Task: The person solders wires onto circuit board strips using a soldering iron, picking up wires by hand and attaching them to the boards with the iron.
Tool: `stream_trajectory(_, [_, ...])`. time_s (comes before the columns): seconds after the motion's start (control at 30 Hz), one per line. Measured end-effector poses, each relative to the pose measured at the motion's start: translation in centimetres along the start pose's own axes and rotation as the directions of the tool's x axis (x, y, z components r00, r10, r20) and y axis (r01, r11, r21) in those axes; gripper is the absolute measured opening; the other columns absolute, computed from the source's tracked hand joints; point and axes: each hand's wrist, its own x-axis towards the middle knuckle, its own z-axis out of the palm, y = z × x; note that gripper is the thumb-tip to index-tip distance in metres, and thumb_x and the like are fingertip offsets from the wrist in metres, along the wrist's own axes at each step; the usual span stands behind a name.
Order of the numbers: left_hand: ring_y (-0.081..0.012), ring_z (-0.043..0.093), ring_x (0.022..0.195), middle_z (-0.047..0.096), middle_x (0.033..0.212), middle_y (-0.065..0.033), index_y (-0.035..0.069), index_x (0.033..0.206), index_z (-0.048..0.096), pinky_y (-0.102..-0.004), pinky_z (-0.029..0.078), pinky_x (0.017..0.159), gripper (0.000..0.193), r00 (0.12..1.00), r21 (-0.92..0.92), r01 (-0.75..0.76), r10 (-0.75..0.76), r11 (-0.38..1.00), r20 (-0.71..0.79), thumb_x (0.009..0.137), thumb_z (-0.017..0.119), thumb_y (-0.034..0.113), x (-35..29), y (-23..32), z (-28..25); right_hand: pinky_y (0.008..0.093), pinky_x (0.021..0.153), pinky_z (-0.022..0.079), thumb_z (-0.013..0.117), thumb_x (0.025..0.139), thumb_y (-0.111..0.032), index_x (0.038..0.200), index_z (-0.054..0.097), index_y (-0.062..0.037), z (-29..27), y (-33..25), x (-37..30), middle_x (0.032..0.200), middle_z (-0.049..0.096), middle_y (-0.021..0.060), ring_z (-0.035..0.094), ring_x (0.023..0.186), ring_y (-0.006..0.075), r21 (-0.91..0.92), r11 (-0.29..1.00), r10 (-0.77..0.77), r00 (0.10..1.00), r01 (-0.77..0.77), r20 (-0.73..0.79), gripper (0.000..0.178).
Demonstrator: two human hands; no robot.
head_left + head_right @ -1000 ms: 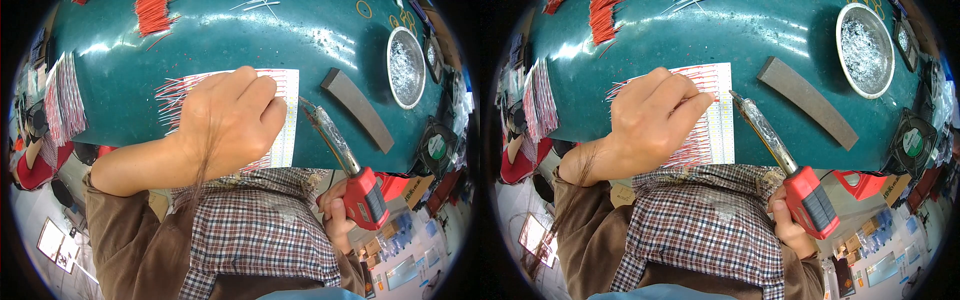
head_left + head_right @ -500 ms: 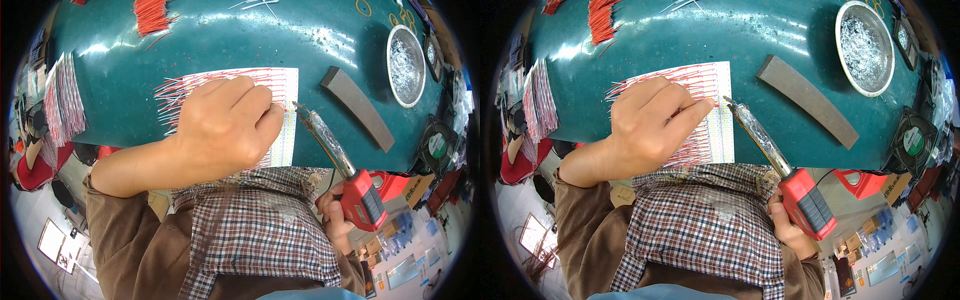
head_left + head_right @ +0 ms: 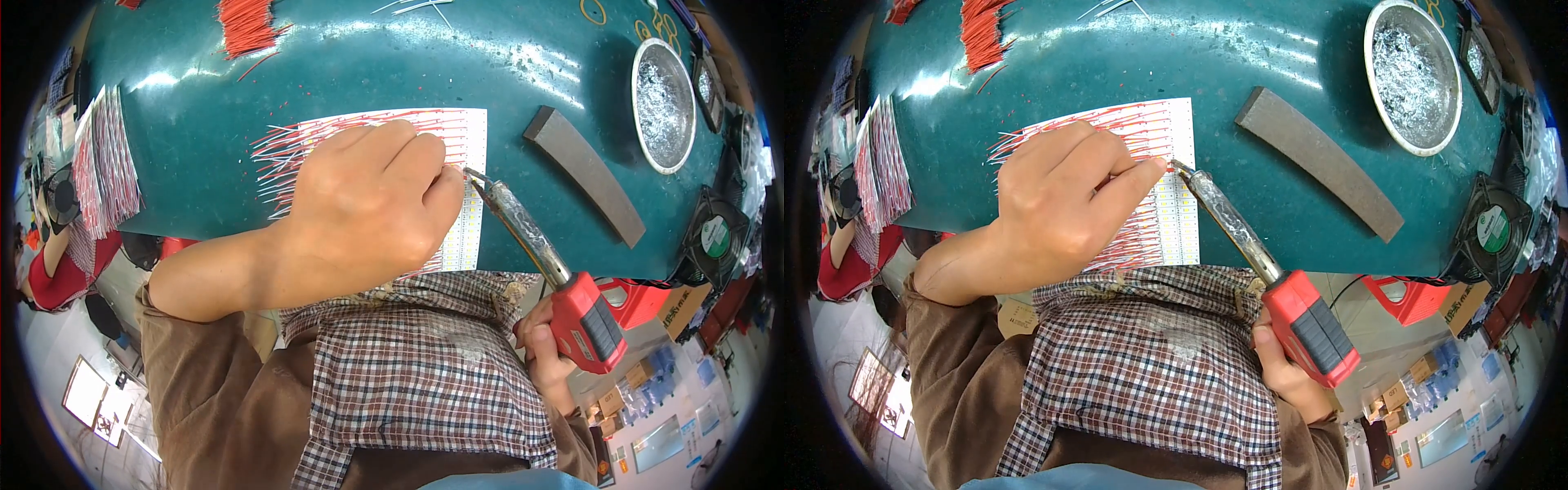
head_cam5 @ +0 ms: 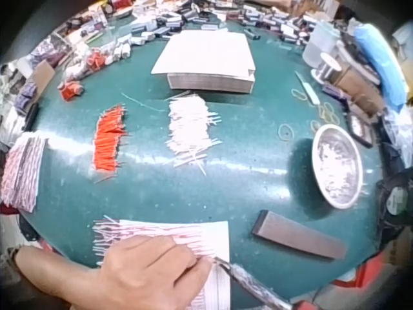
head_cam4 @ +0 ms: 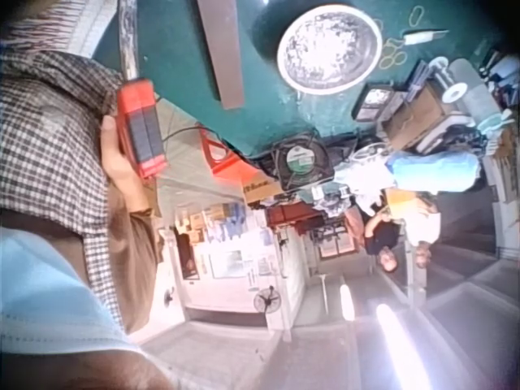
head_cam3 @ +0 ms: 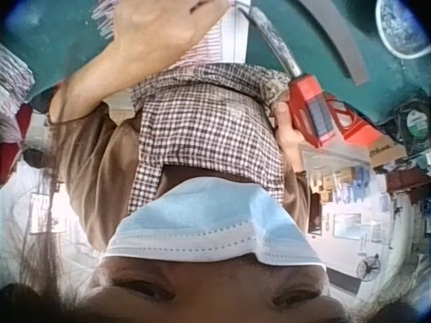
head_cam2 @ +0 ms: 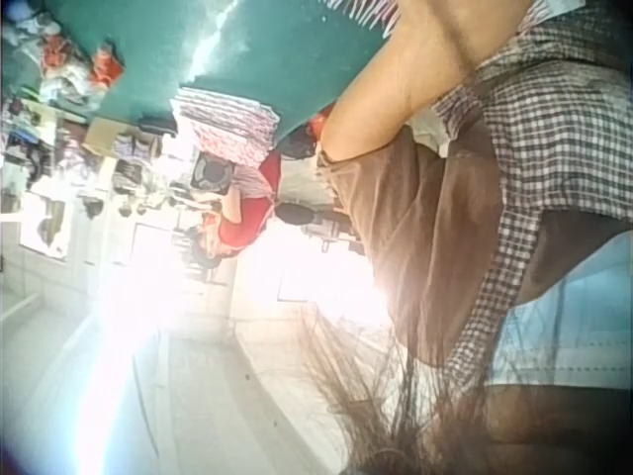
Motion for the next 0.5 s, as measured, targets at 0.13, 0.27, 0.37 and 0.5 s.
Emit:
stream_trajectory(0.13, [-0.0144,0.050,0.058,0.049,0.065,-0.0007,0.003,0.085,0.068,-0.0268,0.038,0.046,0.028,1.000,-0.005,0.001,-0.001,1.000,0.021,0.057,0.065,0.007,0.0,0.0,0.0,0.0243,0.039,0.034,0.059,0.084,-0.021,0.080,0.047,0.0006,0.2,-0.3,0.3,0.057,0.043,0.0042,0.036,0.039,0.0107,0.074,0.996,-0.054,0.997,0.057,-0.049,0.025])
stream_trajectory(0.27, [-0.0145,0.050,0.059,0.049,0.065,-0.0008,0.002,0.084,0.068,-0.0269,0.038,0.046,0.028,0.997,0.008,0.028,-0.028,1.000,0.074,0.057,0.065,0.007,0.1,0.2,-0.4,0.0231,0.037,0.032,0.061,0.084,-0.026,0.082,0.047,0.0019,0.5,-0.4,0.4,0.054,0.042,0.0025,0.033,0.037,0.0083,0.142,0.989,-0.043,0.997,0.052,-0.068,0.031])
stream_trajectory(0.37, [-0.0145,0.050,0.059,0.050,0.066,-0.0009,0.003,0.084,0.068,-0.0265,0.038,0.047,0.028,0.999,-0.007,0.001,-0.001,1.000,0.034,0.056,0.065,0.007,0.1,0.0,0.0,0.0229,0.038,0.032,0.062,0.084,-0.028,0.090,0.047,0.0027,0.0,0.0,0.0,0.051,0.041,0.0012,0.033,0.037,0.0080,0.107,0.994,-0.023,0.998,0.029,-0.059,0.034])
stream_trajectory(0.5, [-0.0142,0.050,0.059,0.052,0.068,-0.0009,0.003,0.085,0.068,-0.0257,0.039,0.047,0.029,0.999,-0.047,0.013,-0.015,0.999,-0.048,0.056,0.065,0.007,0.0,-0.2,0.6,0.0227,0.038,0.032,0.063,0.084,-0.029,0.098,0.047,0.0024,0.7,-0.5,0.0,0.050,0.039,0.0004,0.033,0.037,0.0079,0.182,0.983,0.011,0.991,0.013,-0.133,0.038])
